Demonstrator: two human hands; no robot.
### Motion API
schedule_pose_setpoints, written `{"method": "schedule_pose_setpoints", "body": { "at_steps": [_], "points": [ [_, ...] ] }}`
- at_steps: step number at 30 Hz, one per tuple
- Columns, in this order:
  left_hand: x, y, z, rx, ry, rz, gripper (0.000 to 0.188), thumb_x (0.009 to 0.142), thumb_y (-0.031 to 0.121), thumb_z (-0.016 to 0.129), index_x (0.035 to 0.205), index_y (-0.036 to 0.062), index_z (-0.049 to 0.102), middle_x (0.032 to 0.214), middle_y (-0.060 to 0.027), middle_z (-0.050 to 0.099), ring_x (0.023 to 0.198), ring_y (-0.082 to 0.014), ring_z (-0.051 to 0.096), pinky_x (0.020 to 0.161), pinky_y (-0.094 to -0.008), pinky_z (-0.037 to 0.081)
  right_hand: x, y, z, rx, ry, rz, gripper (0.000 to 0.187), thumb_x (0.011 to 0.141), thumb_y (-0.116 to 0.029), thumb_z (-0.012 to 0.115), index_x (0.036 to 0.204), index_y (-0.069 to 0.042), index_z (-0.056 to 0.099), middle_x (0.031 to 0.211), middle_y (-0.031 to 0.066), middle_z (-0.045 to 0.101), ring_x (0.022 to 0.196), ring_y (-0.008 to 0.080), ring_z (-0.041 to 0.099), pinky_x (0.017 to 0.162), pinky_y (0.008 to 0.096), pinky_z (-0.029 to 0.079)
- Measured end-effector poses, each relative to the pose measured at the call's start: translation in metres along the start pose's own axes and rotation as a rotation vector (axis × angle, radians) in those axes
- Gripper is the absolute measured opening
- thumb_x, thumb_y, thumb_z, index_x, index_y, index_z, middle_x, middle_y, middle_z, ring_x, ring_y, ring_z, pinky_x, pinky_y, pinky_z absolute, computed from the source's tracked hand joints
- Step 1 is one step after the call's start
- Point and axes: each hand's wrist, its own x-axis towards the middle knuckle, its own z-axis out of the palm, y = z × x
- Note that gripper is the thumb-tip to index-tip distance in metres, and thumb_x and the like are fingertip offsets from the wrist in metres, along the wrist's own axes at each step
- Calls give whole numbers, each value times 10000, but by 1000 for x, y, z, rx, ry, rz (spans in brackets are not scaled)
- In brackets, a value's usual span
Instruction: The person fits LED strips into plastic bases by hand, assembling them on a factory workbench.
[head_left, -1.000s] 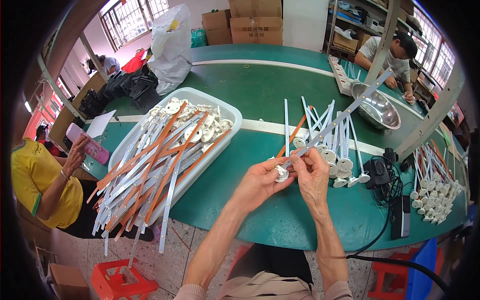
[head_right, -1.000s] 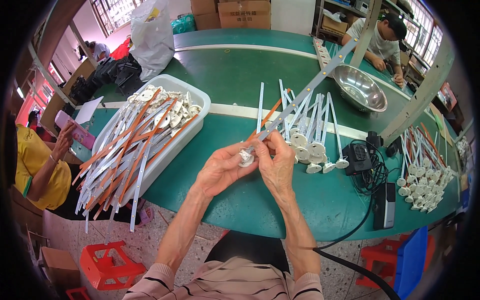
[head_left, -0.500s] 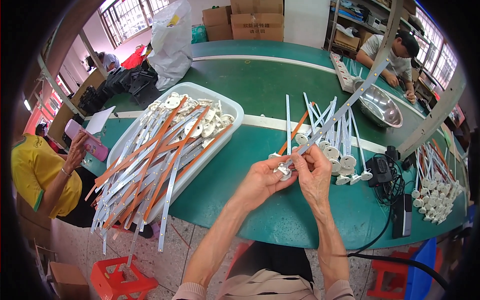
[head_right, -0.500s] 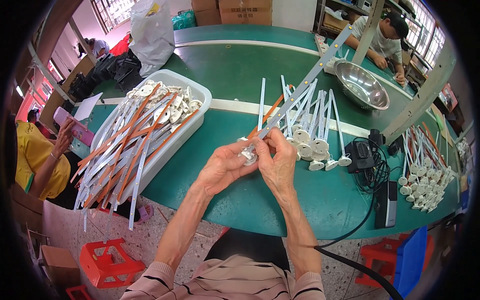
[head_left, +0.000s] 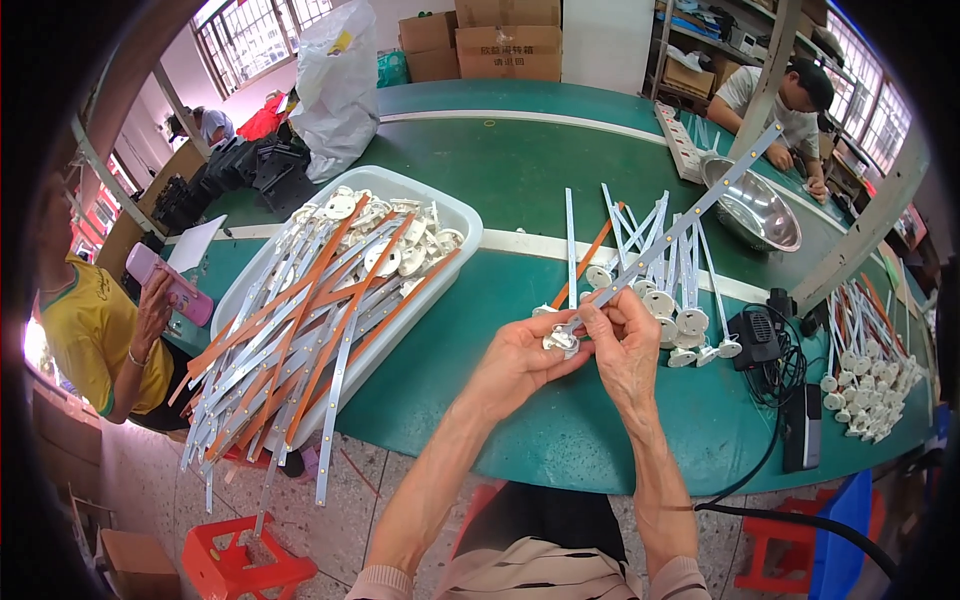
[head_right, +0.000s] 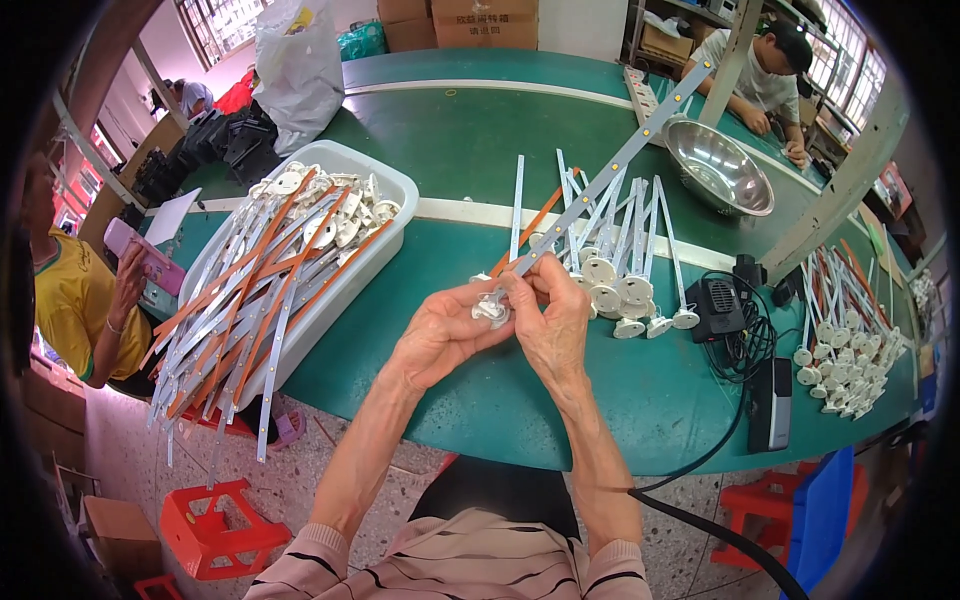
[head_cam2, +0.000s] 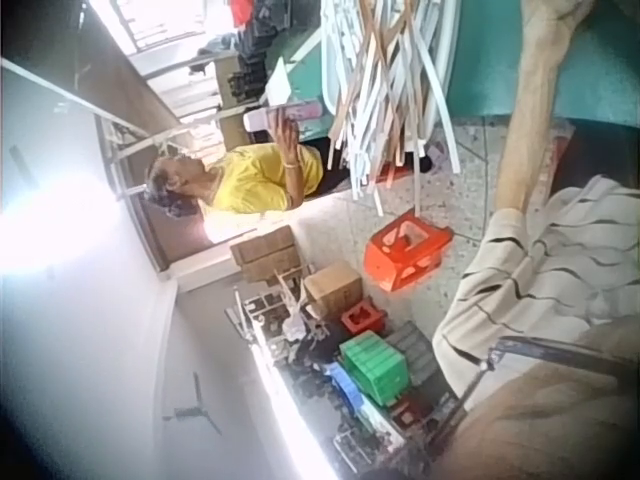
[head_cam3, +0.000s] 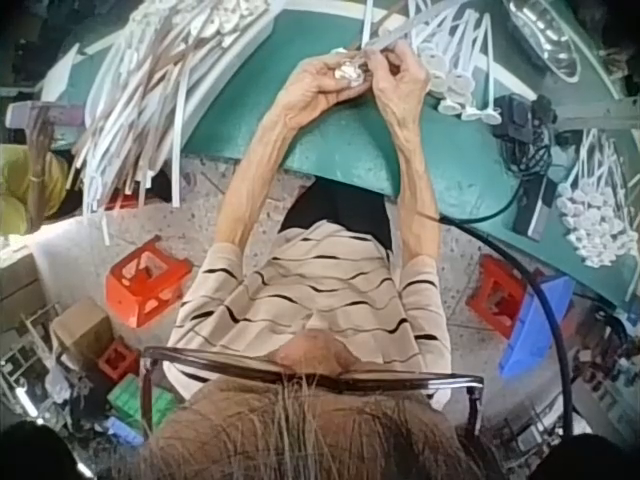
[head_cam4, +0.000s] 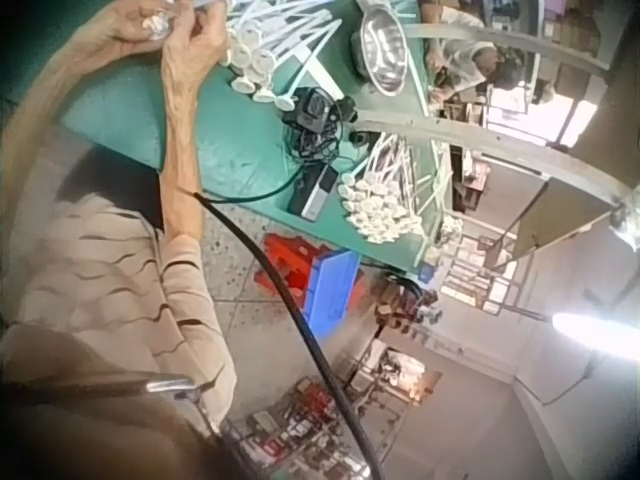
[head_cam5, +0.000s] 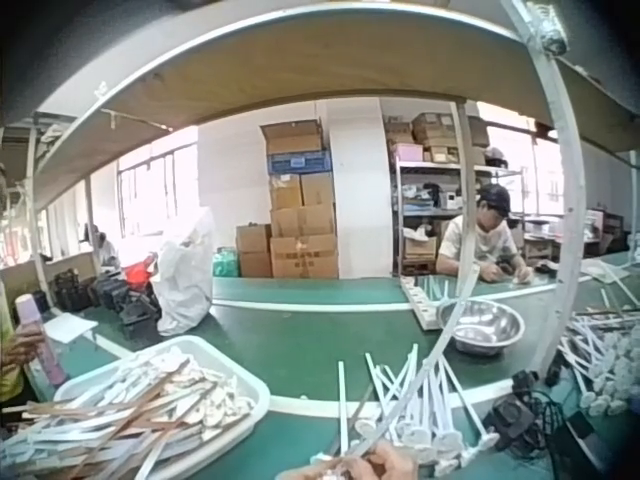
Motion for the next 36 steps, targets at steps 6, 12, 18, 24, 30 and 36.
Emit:
{"method": "schedule_pose_setpoints", "body": {
  "at_steps": [6,12,18,24,30,36],
  "points": [
    [1,-3,0,12,21,16,465,825,-148,429,1287,-103,400,1184,-149,500,1060,-233,566,1001,-354,460,0,2,-1,-32,-14,5,120,890,-89,585,925,25,572,759,65,640,681,106,613,628,239,504],
    [0,-4,3,116,76,14,477,814,-138,459,1286,-83,423,1158,-115,517,997,-168,576,958,-309,484,-1,2,4,-62,48,-87,80,850,-58,606,862,16,578,697,85,660,605,120,625,555,260,484],
    [0,-3,6,169,92,-16,483,815,-119,490,1291,-58,436,1137,-95,540,961,-137,586,915,-280,502,-2,-2,7,28,94,11,77,871,-69,592,882,5,576,689,70,650,592,100,617,536,248,477],
    [-1,-5,3,143,56,1,445,853,-70,503,1292,-58,432,1147,-103,540,986,-146,582,934,-283,492,-1,-1,6,20,86,8,73,872,-67,583,876,6,580,676,71,649,587,105,615,537,246,475],
    [0,-6,3,170,82,-18,404,885,-47,470,1286,-76,426,1165,-115,522,1031,-173,569,958,-309,481,-1,3,5,-55,56,-1,76,847,-65,607,846,5,579,666,97,655,590,129,625,548,270,482],
    [2,-8,-2,99,84,5,452,857,-80,447,1306,-84,396,1232,-156,495,1118,-215,533,1024,-385,426,-2,2,4,-157,47,-24,74,832,-56,614,830,5,573,646,107,645,585,143,628,537,284,474]
  ]
}}
